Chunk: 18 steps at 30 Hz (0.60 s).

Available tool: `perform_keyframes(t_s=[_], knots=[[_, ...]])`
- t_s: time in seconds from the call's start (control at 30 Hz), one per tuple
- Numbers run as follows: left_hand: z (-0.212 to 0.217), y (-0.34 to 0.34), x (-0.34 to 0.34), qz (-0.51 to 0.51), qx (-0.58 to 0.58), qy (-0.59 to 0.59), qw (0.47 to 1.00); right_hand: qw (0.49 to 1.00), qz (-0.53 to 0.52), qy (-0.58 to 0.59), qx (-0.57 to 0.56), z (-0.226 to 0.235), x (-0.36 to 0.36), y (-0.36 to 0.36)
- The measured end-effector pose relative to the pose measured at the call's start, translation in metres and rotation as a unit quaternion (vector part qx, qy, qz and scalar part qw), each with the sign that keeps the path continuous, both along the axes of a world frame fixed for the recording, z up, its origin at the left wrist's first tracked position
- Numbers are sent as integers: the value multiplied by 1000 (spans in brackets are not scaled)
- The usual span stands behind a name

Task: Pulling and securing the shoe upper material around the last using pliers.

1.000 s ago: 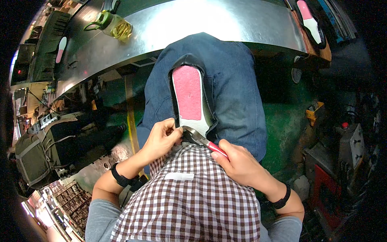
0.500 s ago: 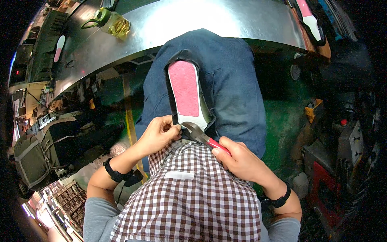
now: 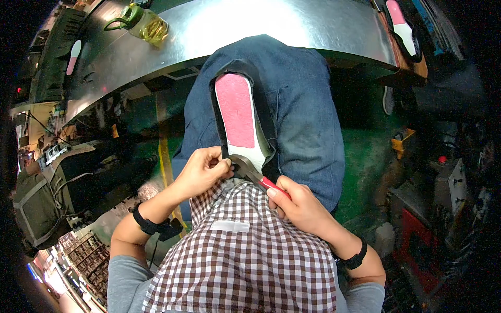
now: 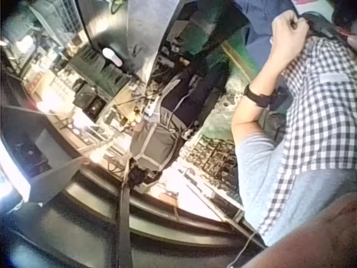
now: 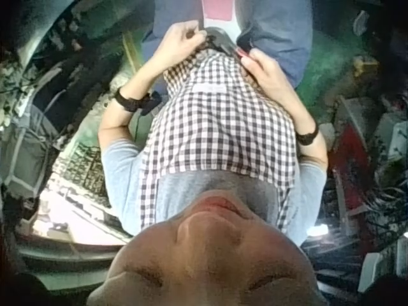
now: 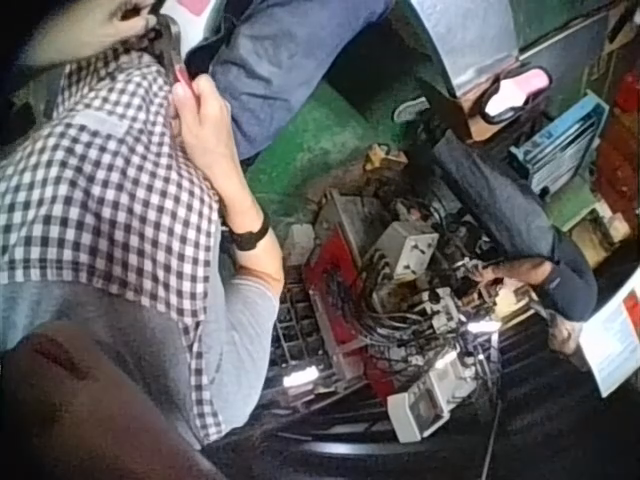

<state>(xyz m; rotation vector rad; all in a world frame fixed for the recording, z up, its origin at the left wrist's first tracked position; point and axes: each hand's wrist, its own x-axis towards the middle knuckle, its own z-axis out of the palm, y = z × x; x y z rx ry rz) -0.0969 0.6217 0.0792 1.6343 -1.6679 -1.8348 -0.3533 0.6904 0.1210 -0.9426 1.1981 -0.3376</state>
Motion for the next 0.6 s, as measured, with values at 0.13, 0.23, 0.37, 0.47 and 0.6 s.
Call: perform_keyframes(t_s=[0.13, 0.23, 0.37, 0.47, 0.6], knots=[[1, -6, 5, 8, 37, 68, 997, 1000, -17, 8, -11, -3, -2, 6], [5, -12, 7, -2, 80, 70, 994, 1000, -21, -11, 12, -2, -10, 6], [14, -11, -2, 26, 87, 49, 995, 987, 30, 11, -155, 10, -29, 4], [15, 2, -13, 46, 140, 31, 989, 967, -97, 45, -231, 21, -25, -3], [19, -1, -20, 59, 179, -11, 982, 942, -168, 124, -261, 3, -6, -38]])
